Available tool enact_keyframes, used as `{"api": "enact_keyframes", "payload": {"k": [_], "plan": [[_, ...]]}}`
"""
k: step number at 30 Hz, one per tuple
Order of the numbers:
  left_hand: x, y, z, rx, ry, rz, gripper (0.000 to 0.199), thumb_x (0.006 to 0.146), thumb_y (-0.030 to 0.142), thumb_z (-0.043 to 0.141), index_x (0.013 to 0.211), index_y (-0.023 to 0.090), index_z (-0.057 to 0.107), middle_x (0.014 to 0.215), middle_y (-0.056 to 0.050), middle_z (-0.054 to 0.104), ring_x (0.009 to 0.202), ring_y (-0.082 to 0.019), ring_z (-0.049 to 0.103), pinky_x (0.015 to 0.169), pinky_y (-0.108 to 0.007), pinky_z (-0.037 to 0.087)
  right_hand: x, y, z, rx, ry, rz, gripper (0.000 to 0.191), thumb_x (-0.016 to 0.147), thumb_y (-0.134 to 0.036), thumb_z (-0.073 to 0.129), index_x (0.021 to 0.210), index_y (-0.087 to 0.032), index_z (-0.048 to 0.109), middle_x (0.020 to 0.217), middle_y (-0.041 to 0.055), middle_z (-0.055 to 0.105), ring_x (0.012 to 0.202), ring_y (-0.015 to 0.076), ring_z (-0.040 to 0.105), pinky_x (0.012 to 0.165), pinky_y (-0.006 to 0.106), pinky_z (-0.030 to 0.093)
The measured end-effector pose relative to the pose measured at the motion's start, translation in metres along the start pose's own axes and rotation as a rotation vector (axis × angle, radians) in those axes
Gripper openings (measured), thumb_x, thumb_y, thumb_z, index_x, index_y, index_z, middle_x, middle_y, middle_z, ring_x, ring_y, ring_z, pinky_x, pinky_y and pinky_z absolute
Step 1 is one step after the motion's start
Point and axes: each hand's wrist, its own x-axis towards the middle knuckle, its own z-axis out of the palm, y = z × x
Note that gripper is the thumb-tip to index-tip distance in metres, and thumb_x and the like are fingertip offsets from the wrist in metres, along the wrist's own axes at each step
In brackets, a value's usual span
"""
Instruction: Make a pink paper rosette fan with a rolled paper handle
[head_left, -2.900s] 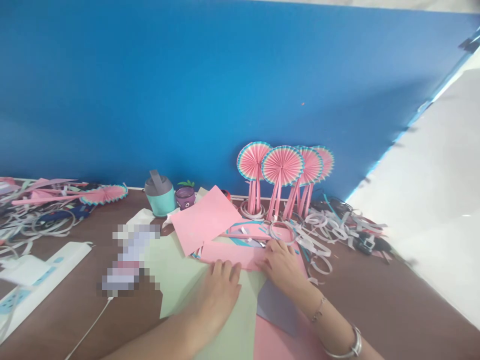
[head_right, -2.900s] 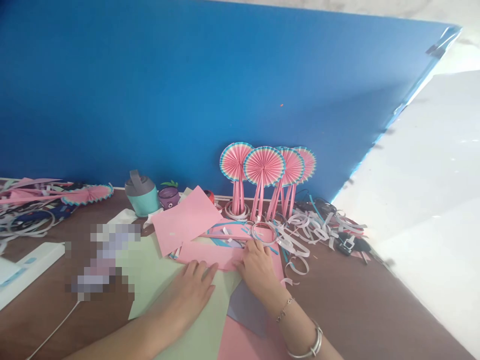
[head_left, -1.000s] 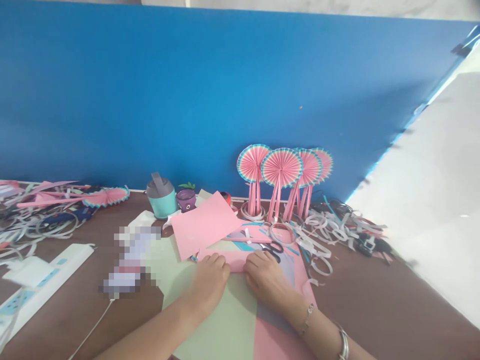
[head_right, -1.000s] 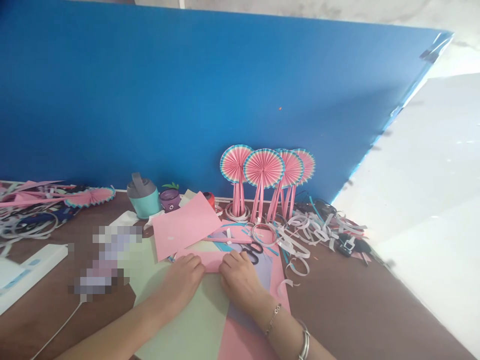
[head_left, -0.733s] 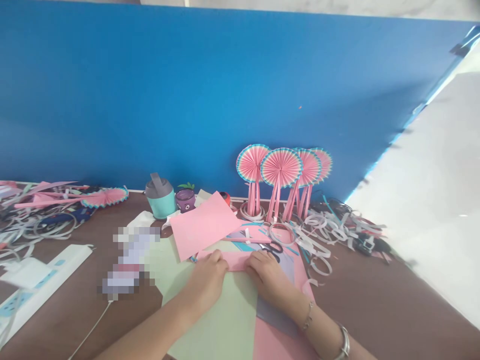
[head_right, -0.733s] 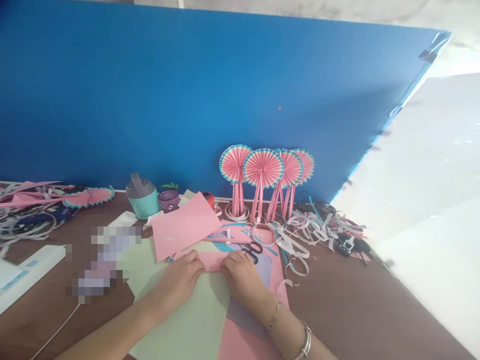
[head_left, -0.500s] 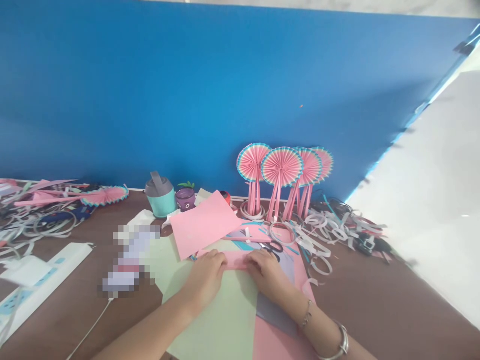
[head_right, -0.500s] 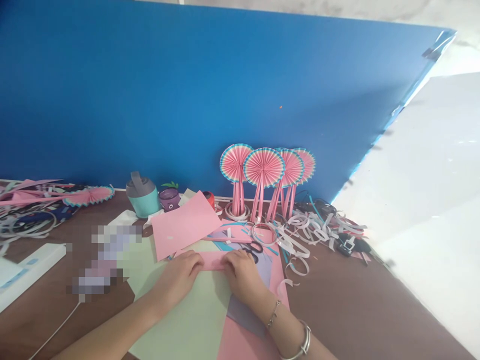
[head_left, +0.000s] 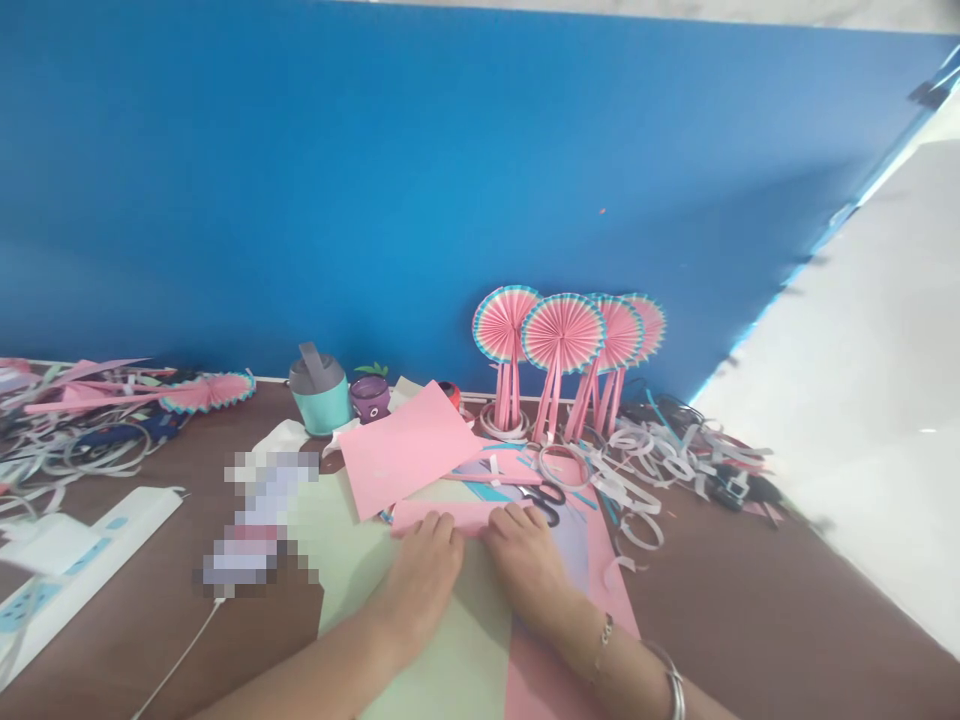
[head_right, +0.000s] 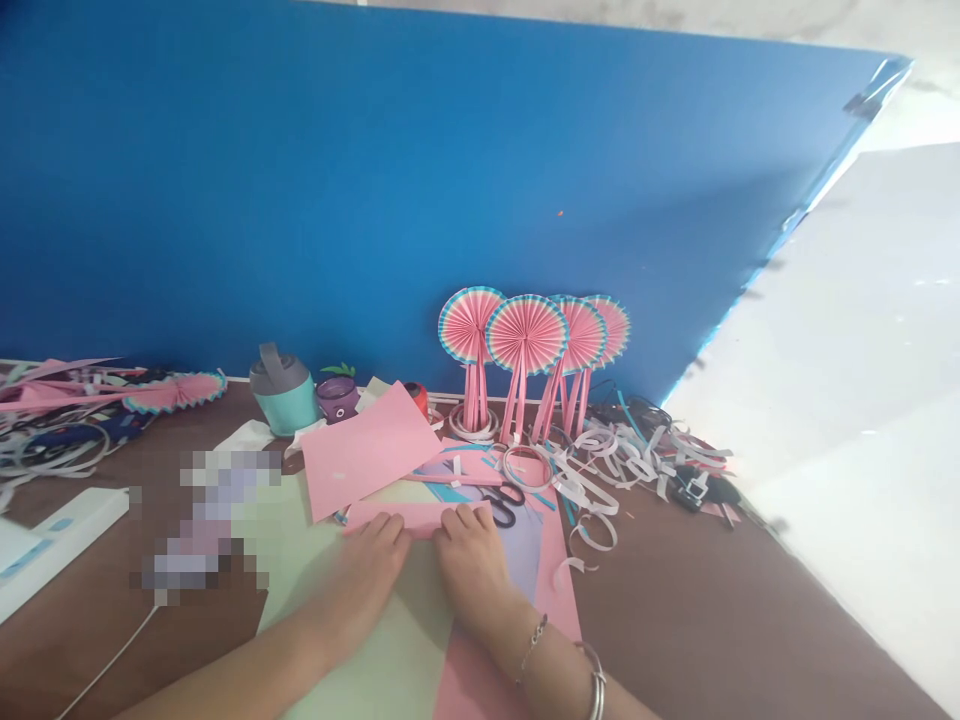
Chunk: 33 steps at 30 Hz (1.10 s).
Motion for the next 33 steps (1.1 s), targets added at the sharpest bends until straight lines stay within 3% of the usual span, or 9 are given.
{"api": "enact_keyframes", "payload": {"k": [4,9,21,27,33], "plan": [[-0.008,0.015,0.014,0.19,0.044,-0.029,0.039,0.077,-0.003,0.049,0.112,0.007,0.064,0.089,-0.014,0.063,0.083,-0.025,0.059,0.071,-0.035,0.049,-0.007,-0.014,0.006,-0.06,0.008,0.009,0.015,0.081,-0.005,0.061,0.088,-0.018,0.062,0.081,0.004,0.061,0.074,0.0194,0.052,0.067,0.034,0.031],[-0.017,0.018,0.02,0.308,0.066,-0.118,0.052,0.078,0.005,0.055,0.129,0.013,0.057,0.092,-0.017,0.064,0.088,-0.029,0.061,0.075,-0.042,0.05,-0.013,-0.024,0.004,-0.107,0.004,0.022,0.025,0.079,-0.003,0.06,0.099,-0.017,0.057,0.086,0.0043,0.062,0.078,0.0207,0.056,0.068,0.035,0.034],[-0.016,0.015,0.027,0.284,0.087,-0.23,0.056,0.078,0.002,0.052,0.127,0.03,0.058,0.084,-0.012,0.061,0.071,-0.022,0.06,0.067,-0.035,0.046,-0.016,-0.03,-0.006,-0.199,-0.087,0.116,0.036,0.08,-0.005,0.058,0.112,-0.021,0.055,0.09,0.0079,0.064,0.077,0.0227,0.06,0.068,0.036,0.033],[-0.016,0.013,0.03,0.225,0.083,-0.244,0.055,0.076,0.006,0.056,0.125,0.029,0.059,0.086,-0.012,0.06,0.072,-0.023,0.059,0.071,-0.038,0.045,-0.017,-0.024,-0.012,-0.176,-0.164,0.223,0.026,0.079,-0.003,0.057,0.098,-0.021,0.058,0.085,0.0075,0.064,0.071,0.0219,0.063,0.064,0.035,0.029],[-0.016,0.008,0.023,0.226,0.008,-0.248,0.062,0.075,0.005,0.056,0.128,0.036,0.055,0.084,-0.011,0.059,0.07,-0.022,0.058,0.066,-0.034,0.043,-0.014,-0.019,-0.014,-0.166,-0.201,0.23,0.021,0.077,0.001,0.054,0.084,-0.018,0.059,0.079,0.0078,0.062,0.066,0.0212,0.062,0.06,0.034,0.027]]}}
